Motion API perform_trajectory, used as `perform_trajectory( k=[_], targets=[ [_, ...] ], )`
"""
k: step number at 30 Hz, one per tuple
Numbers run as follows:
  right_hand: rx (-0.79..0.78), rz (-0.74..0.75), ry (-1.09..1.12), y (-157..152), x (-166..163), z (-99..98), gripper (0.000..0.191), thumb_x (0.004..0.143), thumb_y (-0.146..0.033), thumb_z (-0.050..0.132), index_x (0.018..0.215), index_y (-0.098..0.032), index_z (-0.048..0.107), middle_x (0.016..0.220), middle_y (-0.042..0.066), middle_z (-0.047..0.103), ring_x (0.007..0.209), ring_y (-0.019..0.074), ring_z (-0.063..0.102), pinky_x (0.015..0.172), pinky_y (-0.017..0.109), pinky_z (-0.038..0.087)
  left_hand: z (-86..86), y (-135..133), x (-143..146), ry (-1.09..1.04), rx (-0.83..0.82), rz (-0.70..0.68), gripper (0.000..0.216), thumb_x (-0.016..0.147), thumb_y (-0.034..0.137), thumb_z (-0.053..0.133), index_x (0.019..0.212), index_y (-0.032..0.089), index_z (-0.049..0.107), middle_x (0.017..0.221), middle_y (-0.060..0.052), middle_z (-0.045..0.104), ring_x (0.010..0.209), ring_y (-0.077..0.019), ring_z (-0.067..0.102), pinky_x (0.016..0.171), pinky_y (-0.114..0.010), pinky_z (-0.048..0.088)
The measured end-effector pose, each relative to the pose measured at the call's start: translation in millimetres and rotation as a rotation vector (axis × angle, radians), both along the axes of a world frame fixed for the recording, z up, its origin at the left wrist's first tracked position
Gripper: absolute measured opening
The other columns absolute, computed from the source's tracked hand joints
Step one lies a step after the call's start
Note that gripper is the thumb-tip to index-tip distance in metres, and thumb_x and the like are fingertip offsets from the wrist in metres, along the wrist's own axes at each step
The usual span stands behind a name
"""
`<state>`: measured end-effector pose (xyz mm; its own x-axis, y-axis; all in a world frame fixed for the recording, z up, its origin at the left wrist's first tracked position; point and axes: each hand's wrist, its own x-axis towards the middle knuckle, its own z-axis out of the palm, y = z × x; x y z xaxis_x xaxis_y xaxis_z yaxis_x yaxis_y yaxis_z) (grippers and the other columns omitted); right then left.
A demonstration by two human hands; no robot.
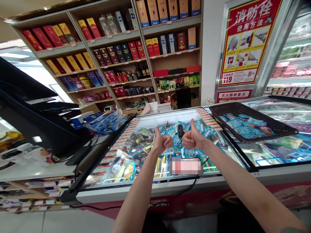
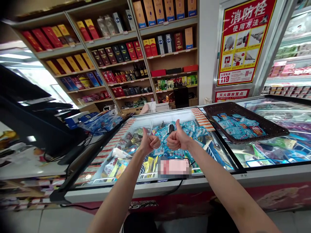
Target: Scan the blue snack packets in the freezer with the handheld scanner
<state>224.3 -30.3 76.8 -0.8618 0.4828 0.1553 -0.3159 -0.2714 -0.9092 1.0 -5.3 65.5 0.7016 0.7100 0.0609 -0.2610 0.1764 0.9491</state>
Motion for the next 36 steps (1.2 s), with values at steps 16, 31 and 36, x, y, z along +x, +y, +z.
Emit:
perform_trajectory(
  k=[16,31,36],
  targets=[
    [0.136,-0.387,-0.33,18.8,-5.6,-17.3,0.091,0.067,-0.087,-0.022,0.051,-0.022,0.04,0.042,-0.004,0.027,0.035,0.0076,0.02,0.036,0.023,0.017,-13.1,5.2,22.7,0.169,0.153,0.181,0.08,0.072,0.092,-0.004,0.044,0.023,0.027,0.041,0.005,0.019,0.038,-0.0067,0.017,0.041,-0.024,0.014],
    [1.354,-1.082,-1.487,38.9,7.2,-86.8,0.059,0.086,-0.038,0.066,0.136,-0.012,0.048,0.116,0.016,0.063,0.108,0.0297,0.058,0.088,0.037,0.043,-96.0,29.1,-36.7,1.151,0.742,0.973,0.052,0.083,0.051,0.062,0.12,0.014,0.064,0.118,-0.019,0.06,0.116,-0.034,0.057,0.102,-0.047,0.043],
    [1.29,-1.135,-1.472,47.5,6.2,-89.4,0.046,0.09,-0.027,0.053,0.133,-0.012,0.05,0.115,0.014,0.064,0.106,0.0265,0.06,0.085,0.034,0.044,-93.8,50.3,-31.6,1.266,0.667,0.954,0.06,0.089,0.057,0.052,0.133,0.016,0.057,0.128,-0.019,0.056,0.127,-0.0322,0.052,0.107,-0.045,0.042]
  ],
)
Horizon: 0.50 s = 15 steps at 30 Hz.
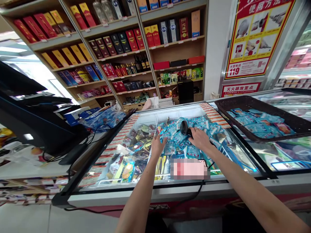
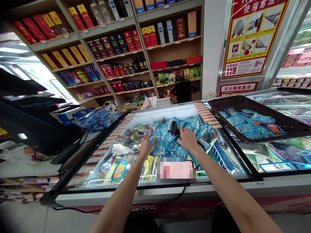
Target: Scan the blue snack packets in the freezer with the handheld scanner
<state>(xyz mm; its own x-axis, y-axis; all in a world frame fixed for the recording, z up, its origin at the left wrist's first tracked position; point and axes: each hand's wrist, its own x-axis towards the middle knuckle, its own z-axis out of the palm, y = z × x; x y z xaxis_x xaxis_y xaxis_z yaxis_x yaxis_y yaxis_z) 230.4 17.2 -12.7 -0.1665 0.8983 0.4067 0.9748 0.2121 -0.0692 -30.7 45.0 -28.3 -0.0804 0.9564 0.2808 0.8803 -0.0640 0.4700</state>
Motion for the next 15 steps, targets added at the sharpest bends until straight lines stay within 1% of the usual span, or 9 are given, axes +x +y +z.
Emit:
perform_trajectory(
  k=[2,4,5,7,9,10,12,15],
  targets=[
    [0.028,-0.025,0.051,-1.4,4.0,-2.1,0.046,0.089,-0.031,0.054,0.133,-0.016,0.052,0.114,0.012,0.065,0.106,0.026,0.061,0.082,0.033,0.044,1.9,4.1,-1.5,0.035,-0.058,-0.07,0.07,0.078,0.065,0.063,0.134,0.022,0.058,0.13,-0.017,0.054,0.127,-0.0337,0.051,0.107,-0.046,0.042],
    [0.055,-0.018,0.093,-3.5,7.5,-4.6,0.044,0.09,-0.034,0.054,0.132,-0.021,0.054,0.111,0.008,0.067,0.103,0.0244,0.063,0.079,0.031,0.044,3.1,4.6,-4.5,0.105,-0.142,-0.181,0.08,0.064,0.067,0.075,0.132,0.029,0.06,0.132,-0.016,0.051,0.125,-0.0361,0.049,0.105,-0.05,0.042],
    [0.073,-0.013,0.11,-4.3,8.5,-5.6,0.043,0.091,-0.035,0.054,0.132,-0.022,0.055,0.11,0.007,0.068,0.103,0.024,0.063,0.079,0.031,0.044,3.6,4.1,-6.3,0.122,-0.167,-0.232,0.08,0.06,0.066,0.078,0.131,0.031,0.061,0.132,-0.015,0.05,0.124,-0.036,0.05,0.104,-0.05,0.043],
    [0.106,-0.005,0.149,-4.9,8.7,-6.8,0.041,0.092,-0.037,0.054,0.13,-0.025,0.058,0.107,0.006,0.069,0.102,0.0236,0.064,0.078,0.031,0.044,4.2,2.9,-9.8,0.111,-0.179,-0.324,0.076,0.061,0.065,0.079,0.128,0.032,0.063,0.13,-0.013,0.05,0.118,-0.0332,0.052,0.101,-0.048,0.046],
    [0.135,-0.001,0.198,-4.5,7.3,-6.6,0.04,0.091,-0.037,0.056,0.129,-0.027,0.06,0.106,0.005,0.07,0.101,0.0233,0.064,0.079,0.031,0.045,3.9,3.1,-12.1,0.077,-0.159,-0.384,0.069,0.065,0.064,0.077,0.124,0.03,0.065,0.124,-0.012,0.051,0.107,-0.0284,0.057,0.097,-0.045,0.049],
    [0.149,0.002,0.223,-4.0,6.6,-6.1,0.04,0.09,-0.037,0.056,0.13,-0.028,0.061,0.106,0.005,0.07,0.102,0.0231,0.064,0.079,0.031,0.045,3.3,4.0,-12.6,0.061,-0.142,-0.398,0.067,0.066,0.064,0.076,0.121,0.028,0.066,0.12,-0.012,0.052,0.102,-0.0263,0.058,0.095,-0.044,0.05],
    [0.174,0.012,0.278,-2.8,6.1,-4.8,0.045,0.09,-0.036,0.056,0.134,-0.029,0.058,0.109,0.004,0.07,0.103,0.0227,0.064,0.081,0.031,0.046,1.5,7.7,-12.3,0.032,-0.103,-0.377,0.064,0.064,0.062,0.077,0.115,0.024,0.067,0.113,-0.011,0.053,0.094,-0.024,0.059,0.091,-0.042,0.051],
    [0.174,-0.02,0.364,-0.8,8.9,-2.4,0.061,0.085,-0.038,0.061,0.143,-0.025,0.049,0.118,0.006,0.069,0.106,0.0241,0.064,0.082,0.032,0.047,0.5,17.3,-12.3,-0.034,-0.056,-0.301,0.056,0.063,0.057,0.08,0.102,0.018,0.07,0.104,-0.01,0.058,0.093,-0.0241,0.059,0.088,-0.039,0.049]
  ],
)
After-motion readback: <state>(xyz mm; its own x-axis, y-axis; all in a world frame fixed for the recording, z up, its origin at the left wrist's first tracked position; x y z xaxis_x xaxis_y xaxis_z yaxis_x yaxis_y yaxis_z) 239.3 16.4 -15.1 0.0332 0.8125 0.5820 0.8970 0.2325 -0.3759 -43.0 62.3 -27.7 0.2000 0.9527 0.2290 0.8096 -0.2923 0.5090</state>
